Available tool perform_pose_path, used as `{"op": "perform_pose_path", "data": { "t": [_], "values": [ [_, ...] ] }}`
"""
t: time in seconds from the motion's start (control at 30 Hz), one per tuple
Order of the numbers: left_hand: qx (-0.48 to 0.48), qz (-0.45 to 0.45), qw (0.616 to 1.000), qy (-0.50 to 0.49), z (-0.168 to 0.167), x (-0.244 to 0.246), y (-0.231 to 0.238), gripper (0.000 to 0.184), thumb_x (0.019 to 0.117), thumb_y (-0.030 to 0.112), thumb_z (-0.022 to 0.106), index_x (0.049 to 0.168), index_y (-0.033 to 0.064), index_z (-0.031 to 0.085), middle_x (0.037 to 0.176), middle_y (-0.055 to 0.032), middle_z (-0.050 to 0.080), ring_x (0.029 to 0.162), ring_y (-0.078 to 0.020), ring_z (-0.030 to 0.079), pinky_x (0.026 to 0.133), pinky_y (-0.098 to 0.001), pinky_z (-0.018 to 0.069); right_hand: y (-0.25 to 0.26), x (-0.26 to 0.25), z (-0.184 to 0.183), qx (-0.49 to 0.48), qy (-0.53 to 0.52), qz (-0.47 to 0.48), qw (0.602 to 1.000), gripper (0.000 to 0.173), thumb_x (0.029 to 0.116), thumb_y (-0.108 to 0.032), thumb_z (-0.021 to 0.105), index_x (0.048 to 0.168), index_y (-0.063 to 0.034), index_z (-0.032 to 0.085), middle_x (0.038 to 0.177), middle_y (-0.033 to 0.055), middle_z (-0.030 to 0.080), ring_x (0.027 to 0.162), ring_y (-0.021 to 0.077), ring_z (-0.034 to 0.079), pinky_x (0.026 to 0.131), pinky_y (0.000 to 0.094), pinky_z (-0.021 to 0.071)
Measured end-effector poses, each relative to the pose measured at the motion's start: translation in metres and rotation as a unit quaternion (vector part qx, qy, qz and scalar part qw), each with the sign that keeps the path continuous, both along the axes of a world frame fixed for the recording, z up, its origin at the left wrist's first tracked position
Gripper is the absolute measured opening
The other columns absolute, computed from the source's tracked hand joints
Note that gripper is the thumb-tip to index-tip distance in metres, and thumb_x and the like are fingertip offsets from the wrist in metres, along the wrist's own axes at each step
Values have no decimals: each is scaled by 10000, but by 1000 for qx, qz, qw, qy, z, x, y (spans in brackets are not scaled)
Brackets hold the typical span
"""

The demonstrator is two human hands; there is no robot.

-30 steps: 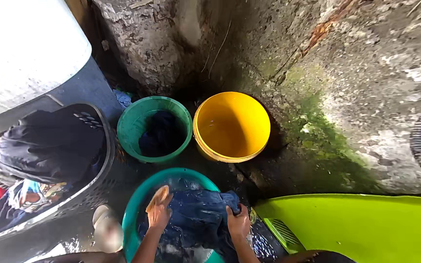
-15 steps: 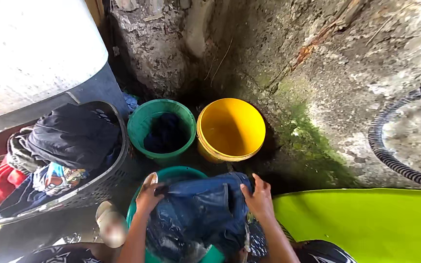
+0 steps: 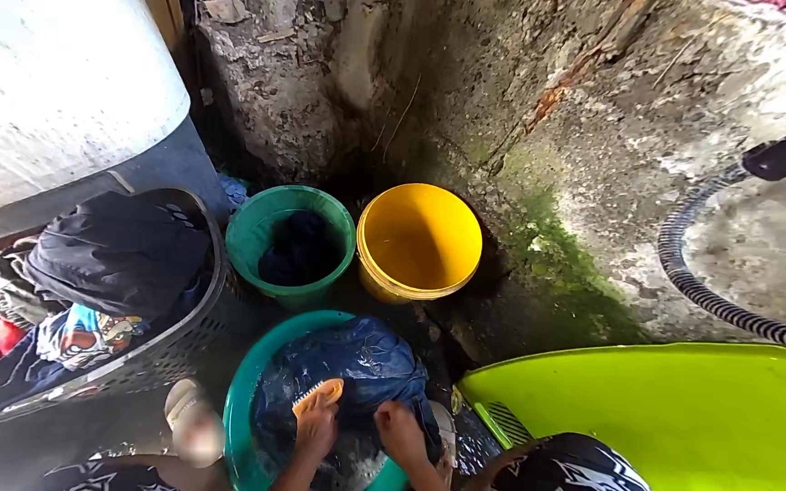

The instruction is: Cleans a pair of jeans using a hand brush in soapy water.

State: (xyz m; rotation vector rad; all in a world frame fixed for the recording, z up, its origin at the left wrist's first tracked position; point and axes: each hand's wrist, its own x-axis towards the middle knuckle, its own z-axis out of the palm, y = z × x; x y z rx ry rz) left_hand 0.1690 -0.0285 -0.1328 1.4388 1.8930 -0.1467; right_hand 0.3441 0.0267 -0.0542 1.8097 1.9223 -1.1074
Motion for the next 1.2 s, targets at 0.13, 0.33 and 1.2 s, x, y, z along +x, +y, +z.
{"op": "perform_pose_path", "data": {
  "t": [0.13,0.33,1.2],
  "values": [
    [-3,78,996,-52,17,-19,19,322,981,313,607,1243,163,720,1459,-164,558,1277,-340,598,1040,-550,497,28,37,-9,106,-43,-220,969,586,939,-279,718,1419,7,542,1448,308,503,1342,464,508,1085,573,455],
    [108,175,969,-136,42,-36,28,206,946,227,662,1059,85,760,1256,-172,646,1143,-339,642,950,-546,528,36,53,-3,24,-95,-234,967,326,1039,-262,584,1229,-15,680,1261,228,679,1220,388,637,1018,571,500],
    [18,254,967,18,-24,-46,21,555,1028,254,613,1533,428,464,1458,-184,581,1137,-415,682,901,-600,564,38,13,-22,151,122,-430,882,629,872,-186,828,1330,101,506,1135,317,650,1046,420,647,935,559,505]
  ]
}}
